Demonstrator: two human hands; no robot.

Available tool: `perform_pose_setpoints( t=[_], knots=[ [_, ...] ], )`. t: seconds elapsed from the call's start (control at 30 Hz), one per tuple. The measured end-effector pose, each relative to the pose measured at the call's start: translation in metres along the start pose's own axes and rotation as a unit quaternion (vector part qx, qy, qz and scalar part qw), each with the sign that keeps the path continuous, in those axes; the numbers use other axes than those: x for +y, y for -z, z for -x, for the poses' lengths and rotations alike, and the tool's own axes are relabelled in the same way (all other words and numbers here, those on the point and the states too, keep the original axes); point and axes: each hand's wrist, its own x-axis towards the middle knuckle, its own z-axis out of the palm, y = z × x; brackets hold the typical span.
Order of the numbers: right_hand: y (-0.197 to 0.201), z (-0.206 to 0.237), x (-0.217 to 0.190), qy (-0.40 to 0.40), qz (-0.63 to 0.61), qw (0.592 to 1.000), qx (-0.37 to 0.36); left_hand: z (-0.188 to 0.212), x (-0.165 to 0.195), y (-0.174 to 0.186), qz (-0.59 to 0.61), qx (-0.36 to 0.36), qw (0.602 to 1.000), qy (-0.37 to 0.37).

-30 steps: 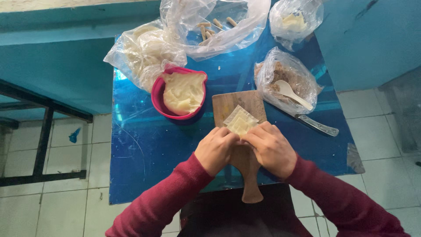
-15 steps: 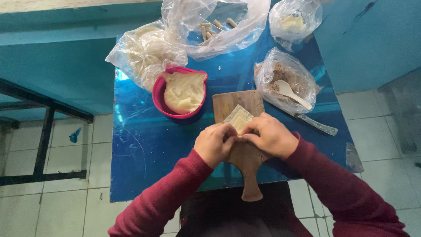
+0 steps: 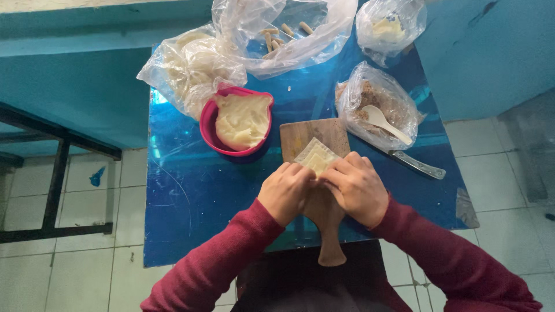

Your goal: The person places a square pastry wrapper on a small wooden board, spoons filling from a plastic bag onto it, and folds the wrapper over the filling by hand. Finished folded pastries are stacked on the board and a bowl of filling is refilled from a bag.

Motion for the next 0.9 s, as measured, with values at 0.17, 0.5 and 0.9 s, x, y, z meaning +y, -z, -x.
perform_pose_setpoints(
  t=[0.17,0.5,0.9],
  knots=[
    [-0.001,-0.009,0.007,0.0,-0.002,1.0,-0.008,-0.002,-0.001,-0.001,-0.042,-0.003,0.999,0.009],
    [0.0,-0.01,0.003,0.028,0.006,1.0,-0.005,-0.002,0.005,0.001,-0.035,0.027,0.999,0.009],
    [-0.003,-0.013,0.004,0.024,0.038,0.999,0.022,-0.004,0.005,0.002,-0.062,0.036,0.997,-0.015]
  ],
)
